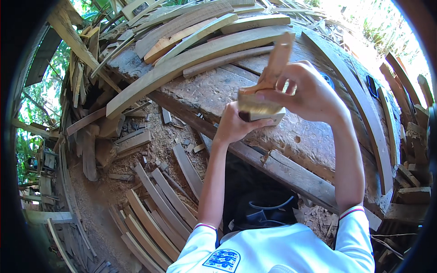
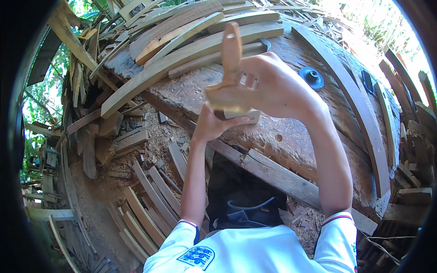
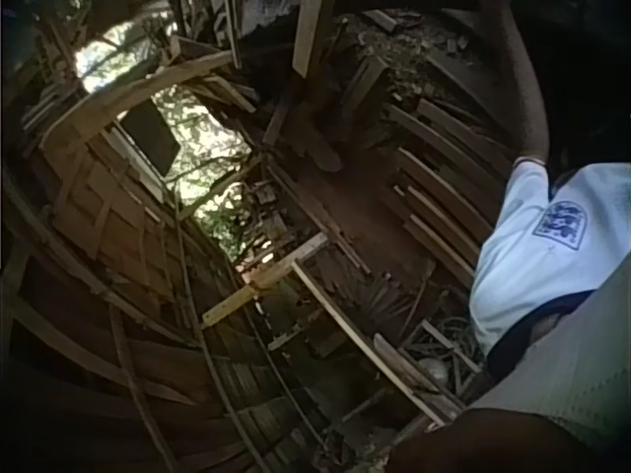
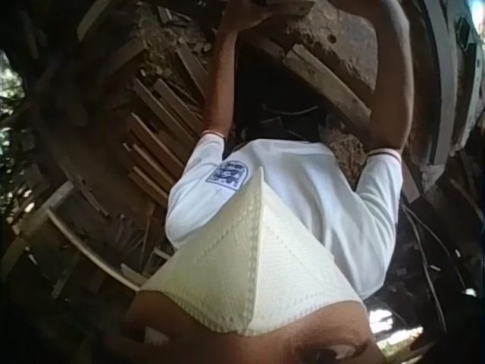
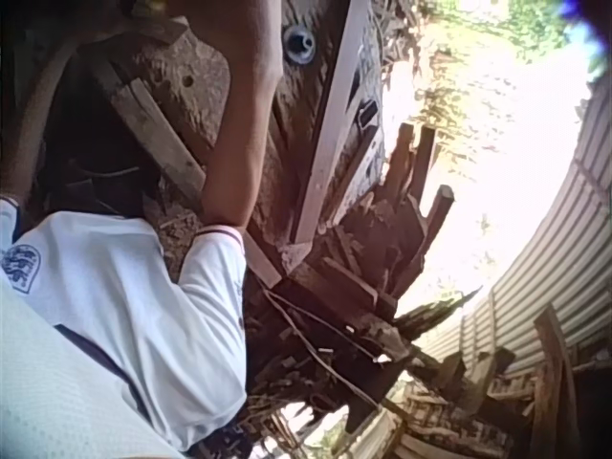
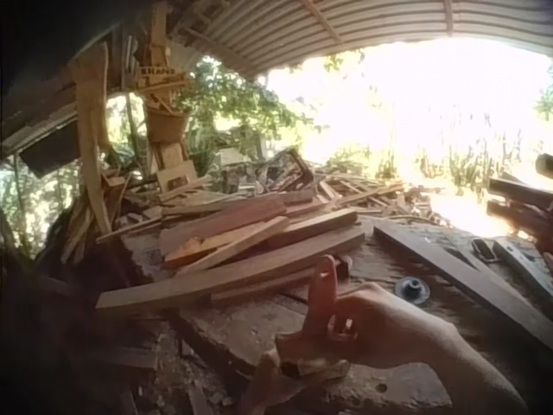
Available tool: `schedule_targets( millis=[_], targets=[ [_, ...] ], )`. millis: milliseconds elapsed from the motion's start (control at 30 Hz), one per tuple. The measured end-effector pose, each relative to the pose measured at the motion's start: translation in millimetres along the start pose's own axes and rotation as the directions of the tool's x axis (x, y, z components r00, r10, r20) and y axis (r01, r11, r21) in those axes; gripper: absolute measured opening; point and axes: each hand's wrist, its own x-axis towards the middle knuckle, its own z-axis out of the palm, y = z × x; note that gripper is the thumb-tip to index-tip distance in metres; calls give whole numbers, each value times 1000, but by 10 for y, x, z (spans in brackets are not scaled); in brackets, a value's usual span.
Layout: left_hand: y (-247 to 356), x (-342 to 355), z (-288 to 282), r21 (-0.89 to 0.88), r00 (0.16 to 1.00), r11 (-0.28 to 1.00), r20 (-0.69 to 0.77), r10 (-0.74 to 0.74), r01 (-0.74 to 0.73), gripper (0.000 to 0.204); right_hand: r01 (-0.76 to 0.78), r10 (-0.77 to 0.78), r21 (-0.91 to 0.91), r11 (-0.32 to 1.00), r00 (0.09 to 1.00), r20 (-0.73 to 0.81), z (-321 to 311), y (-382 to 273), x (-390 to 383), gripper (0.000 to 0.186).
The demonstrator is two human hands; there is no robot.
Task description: The person smooths a small rectangular wooden block using a sanding sponge, then uses a sanding disc to further refine the surface. Finally, they brush the block with a paintbrush to remove dust. The work is performed on a cluttered wooden workbench in an outdoor setting.
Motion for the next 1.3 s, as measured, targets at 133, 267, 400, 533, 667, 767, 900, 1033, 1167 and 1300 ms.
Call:
schedule_targets(
  millis=[133,267,400,533,667,767,900,1033,1167,1300],
  targets=[
    [125,0,23,-31,999,999,4,-42,42,50,-61,37,-213,975,993,-114,79,75,86,30],
    [24,-2,15,19,998,998,-39,55,-54,51,15,-19,-87,996,999,-44,38,-122,10,26],
    [15,2,70,-52,999,999,-48,11,-13,52,-112,84,-188,976,985,-150,66,76,63,20],
    [68,4,48,22,1000,1000,-32,1,0,51,202,-269,-366,908,953,-142,373,29,-19,11],
    [108,-22,8,58,1000,998,-24,2,-1,50,3,-15,-82,997,990,-139,350,-88,19,25],
    [35,-17,50,-39,998,999,-67,14,-17,50,-89,68,-93,992,976,-205,211,-86,8,25],
    [72,-4,85,-38,998,999,-61,-15,13,50,-121,56,-214,969,956,-287,339,-13,35,13],
    [72,-20,-3,174,995,980,-30,-98,101,50,47,-68,-101,994,973,-219,532,-133,50,12],
    [47,-22,81,-65,997,998,-74,-22,17,49,-233,232,7,972,962,-147,200,-85,53,26],
    [28,21,132,-45,993,997,-105,57,-62,48,-242,164,-286,927,949,-270,264,48,54,20]
  ],
)
